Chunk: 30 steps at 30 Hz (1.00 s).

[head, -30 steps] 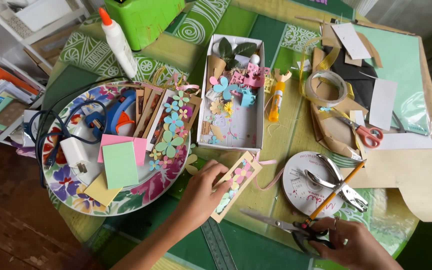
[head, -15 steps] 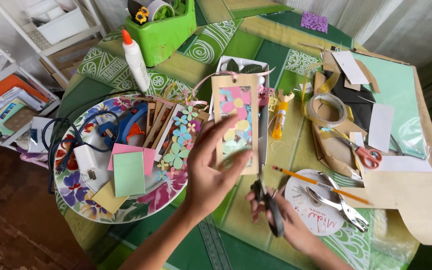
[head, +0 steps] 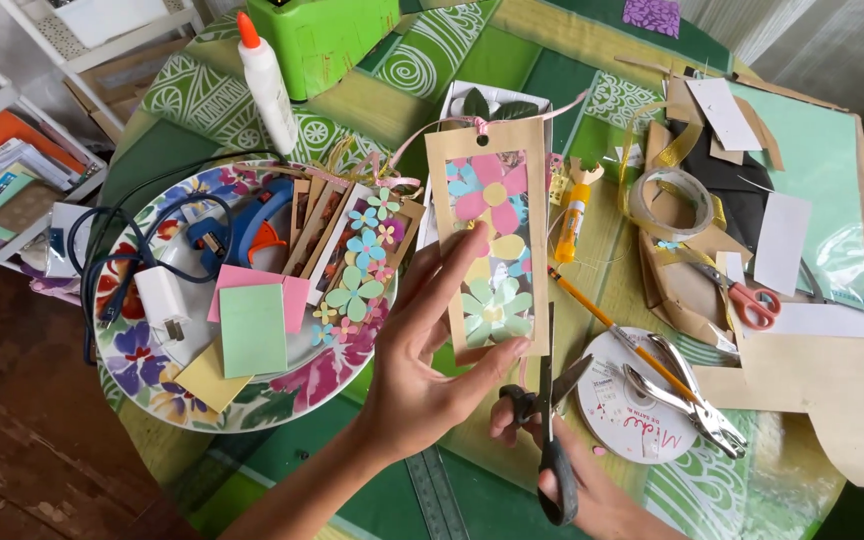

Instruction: Finalizing a decorative flower bookmark strip by trimming edges with scissors and marking measurements with a ruler and pencil.

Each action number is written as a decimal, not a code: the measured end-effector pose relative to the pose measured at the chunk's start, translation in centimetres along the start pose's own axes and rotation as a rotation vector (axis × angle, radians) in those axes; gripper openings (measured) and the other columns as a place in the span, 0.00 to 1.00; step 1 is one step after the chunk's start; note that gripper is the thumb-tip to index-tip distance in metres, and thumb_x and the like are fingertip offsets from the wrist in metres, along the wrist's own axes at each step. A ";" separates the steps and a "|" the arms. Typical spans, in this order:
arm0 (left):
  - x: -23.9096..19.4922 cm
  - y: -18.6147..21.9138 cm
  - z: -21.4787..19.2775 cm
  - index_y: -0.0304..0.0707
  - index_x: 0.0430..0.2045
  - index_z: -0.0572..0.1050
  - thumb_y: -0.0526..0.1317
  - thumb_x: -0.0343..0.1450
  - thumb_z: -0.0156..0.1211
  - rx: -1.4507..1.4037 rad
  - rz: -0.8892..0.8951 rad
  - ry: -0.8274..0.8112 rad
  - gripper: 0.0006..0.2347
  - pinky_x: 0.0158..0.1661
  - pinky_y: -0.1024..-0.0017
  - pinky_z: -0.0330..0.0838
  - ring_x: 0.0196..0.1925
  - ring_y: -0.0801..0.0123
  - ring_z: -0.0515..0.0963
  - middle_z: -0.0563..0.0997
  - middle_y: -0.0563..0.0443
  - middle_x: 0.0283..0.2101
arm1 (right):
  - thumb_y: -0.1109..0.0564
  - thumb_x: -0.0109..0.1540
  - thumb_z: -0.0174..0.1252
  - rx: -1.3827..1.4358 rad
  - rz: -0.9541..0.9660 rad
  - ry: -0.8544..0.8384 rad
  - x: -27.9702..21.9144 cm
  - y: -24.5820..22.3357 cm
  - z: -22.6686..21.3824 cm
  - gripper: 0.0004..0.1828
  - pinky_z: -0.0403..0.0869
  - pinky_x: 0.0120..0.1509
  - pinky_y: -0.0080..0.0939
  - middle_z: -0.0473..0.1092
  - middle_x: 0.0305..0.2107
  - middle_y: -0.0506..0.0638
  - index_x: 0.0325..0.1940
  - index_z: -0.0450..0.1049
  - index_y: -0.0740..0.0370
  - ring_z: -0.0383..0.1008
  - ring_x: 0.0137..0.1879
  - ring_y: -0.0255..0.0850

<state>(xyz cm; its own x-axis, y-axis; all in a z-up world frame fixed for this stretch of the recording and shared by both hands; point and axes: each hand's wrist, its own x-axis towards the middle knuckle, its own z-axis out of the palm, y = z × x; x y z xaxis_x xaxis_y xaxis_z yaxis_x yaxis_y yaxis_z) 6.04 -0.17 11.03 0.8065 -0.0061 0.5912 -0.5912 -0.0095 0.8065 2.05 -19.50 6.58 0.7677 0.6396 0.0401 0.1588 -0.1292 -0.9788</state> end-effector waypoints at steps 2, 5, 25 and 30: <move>0.0 0.2 0.0 0.35 0.61 0.56 0.33 0.67 0.64 0.026 0.005 -0.014 0.28 0.68 0.69 0.62 0.68 0.63 0.64 0.65 0.46 0.63 | 0.24 0.61 0.40 0.029 0.006 0.017 -0.4 0.8 0.1 0.39 0.60 0.59 0.41 0.63 0.42 0.51 0.49 0.63 0.63 0.62 0.51 0.41; -0.1 0.0 0.0 0.35 0.61 0.56 0.33 0.67 0.65 0.072 0.025 -0.042 0.29 0.67 0.68 0.63 0.66 0.63 0.66 0.66 0.47 0.63 | 0.27 0.61 0.41 0.049 -0.003 0.045 -0.5 1.0 0.2 0.37 0.60 0.56 0.39 0.61 0.41 0.51 0.49 0.62 0.64 0.60 0.48 0.40; -0.5 -0.3 0.4 0.36 0.60 0.60 0.32 0.67 0.65 0.104 0.013 -0.135 0.26 0.61 0.69 0.67 0.64 0.64 0.70 0.68 0.45 0.62 | 0.24 0.57 0.45 0.021 0.070 0.146 -1.1 4.0 0.1 0.38 0.65 0.53 0.41 0.67 0.39 0.50 0.47 0.66 0.61 0.66 0.46 0.39; -0.6 -0.2 0.2 0.39 0.61 0.59 0.34 0.68 0.63 0.132 -0.042 -0.146 0.27 0.69 0.64 0.53 0.69 0.65 0.65 0.65 0.48 0.64 | 0.25 0.59 0.44 0.004 0.027 0.150 -0.8 3.7 0.2 0.37 0.64 0.52 0.39 0.65 0.38 0.49 0.46 0.65 0.62 0.64 0.45 0.39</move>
<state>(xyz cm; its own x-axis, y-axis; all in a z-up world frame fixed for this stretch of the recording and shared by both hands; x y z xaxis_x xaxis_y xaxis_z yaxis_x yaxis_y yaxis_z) 5.69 -0.36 10.46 0.8276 -0.1476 0.5416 -0.5598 -0.1436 0.8161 1.86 -20.37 2.84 0.8561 0.5151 0.0429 0.1342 -0.1413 -0.9808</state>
